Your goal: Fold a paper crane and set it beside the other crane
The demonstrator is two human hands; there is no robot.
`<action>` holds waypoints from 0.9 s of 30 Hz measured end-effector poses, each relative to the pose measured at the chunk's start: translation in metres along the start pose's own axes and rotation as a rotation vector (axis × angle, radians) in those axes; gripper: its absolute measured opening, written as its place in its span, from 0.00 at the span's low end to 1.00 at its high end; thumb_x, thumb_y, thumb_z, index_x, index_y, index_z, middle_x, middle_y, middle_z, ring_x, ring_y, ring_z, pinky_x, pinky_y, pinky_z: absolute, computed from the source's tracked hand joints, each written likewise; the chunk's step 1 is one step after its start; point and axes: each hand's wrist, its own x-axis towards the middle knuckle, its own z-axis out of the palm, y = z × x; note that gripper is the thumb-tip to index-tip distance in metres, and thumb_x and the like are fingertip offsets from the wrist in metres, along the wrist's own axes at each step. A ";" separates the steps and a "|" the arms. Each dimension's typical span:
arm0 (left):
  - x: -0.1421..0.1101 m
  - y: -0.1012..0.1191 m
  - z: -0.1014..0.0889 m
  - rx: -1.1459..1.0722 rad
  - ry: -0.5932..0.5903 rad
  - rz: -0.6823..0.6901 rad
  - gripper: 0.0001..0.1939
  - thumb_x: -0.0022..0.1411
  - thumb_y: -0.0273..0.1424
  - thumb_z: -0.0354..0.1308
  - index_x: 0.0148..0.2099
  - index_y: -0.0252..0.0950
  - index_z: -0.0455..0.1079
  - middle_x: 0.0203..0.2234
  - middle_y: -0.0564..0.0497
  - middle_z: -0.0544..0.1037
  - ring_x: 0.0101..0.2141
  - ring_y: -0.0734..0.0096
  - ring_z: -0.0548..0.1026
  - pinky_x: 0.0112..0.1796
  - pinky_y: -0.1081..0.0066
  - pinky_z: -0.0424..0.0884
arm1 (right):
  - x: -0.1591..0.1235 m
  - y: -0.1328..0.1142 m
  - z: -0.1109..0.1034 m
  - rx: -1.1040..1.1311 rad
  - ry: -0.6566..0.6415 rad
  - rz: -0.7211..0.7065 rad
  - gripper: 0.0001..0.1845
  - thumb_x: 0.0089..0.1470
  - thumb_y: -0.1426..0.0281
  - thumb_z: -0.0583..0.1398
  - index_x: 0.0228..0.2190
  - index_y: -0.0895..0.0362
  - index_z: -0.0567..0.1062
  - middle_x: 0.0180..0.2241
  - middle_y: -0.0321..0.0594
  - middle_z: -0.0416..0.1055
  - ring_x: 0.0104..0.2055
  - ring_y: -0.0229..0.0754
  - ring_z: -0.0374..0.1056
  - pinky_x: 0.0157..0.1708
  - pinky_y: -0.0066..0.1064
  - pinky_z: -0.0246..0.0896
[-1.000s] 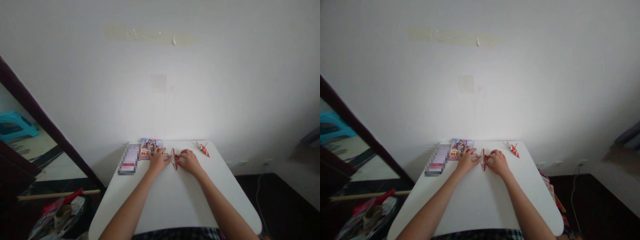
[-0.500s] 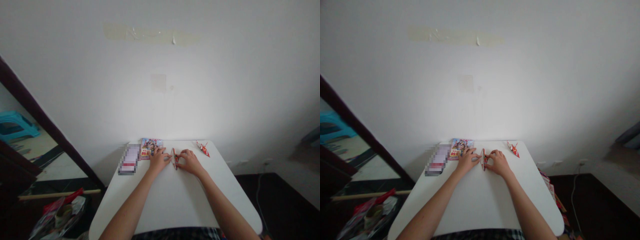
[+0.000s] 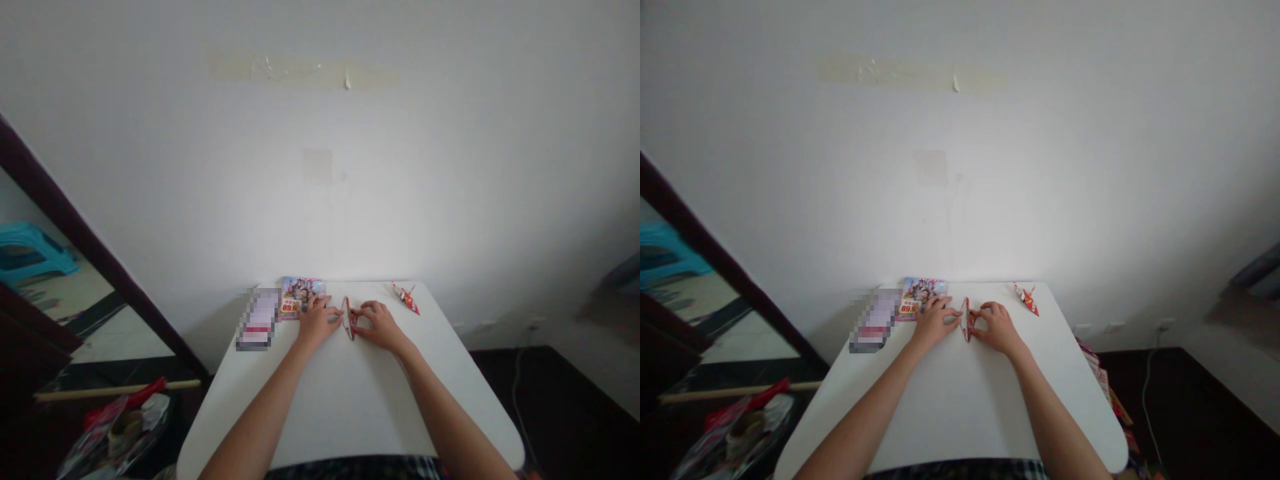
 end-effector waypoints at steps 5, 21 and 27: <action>-0.004 0.004 -0.005 0.009 -0.034 -0.002 0.15 0.57 0.48 0.63 0.48 0.59 0.78 0.63 0.57 0.69 0.66 0.45 0.55 0.60 0.25 0.42 | -0.001 -0.002 -0.002 0.016 -0.003 -0.003 0.26 0.52 0.57 0.67 0.53 0.44 0.76 0.54 0.46 0.67 0.59 0.52 0.62 0.60 0.46 0.57; -0.010 0.004 -0.006 0.060 -0.087 0.038 0.29 0.51 0.57 0.63 0.55 0.61 0.74 0.67 0.53 0.63 0.67 0.39 0.52 0.60 0.24 0.40 | -0.004 0.001 -0.006 0.064 -0.084 0.006 0.43 0.38 0.53 0.74 0.56 0.48 0.73 0.58 0.48 0.63 0.62 0.56 0.58 0.62 0.50 0.52; -0.010 0.000 -0.002 0.061 -0.054 0.069 0.31 0.55 0.57 0.60 0.61 0.64 0.67 0.67 0.53 0.63 0.67 0.40 0.52 0.61 0.26 0.37 | 0.001 0.012 -0.003 0.091 -0.044 -0.045 0.27 0.49 0.56 0.69 0.51 0.49 0.77 0.54 0.46 0.69 0.60 0.51 0.61 0.60 0.46 0.55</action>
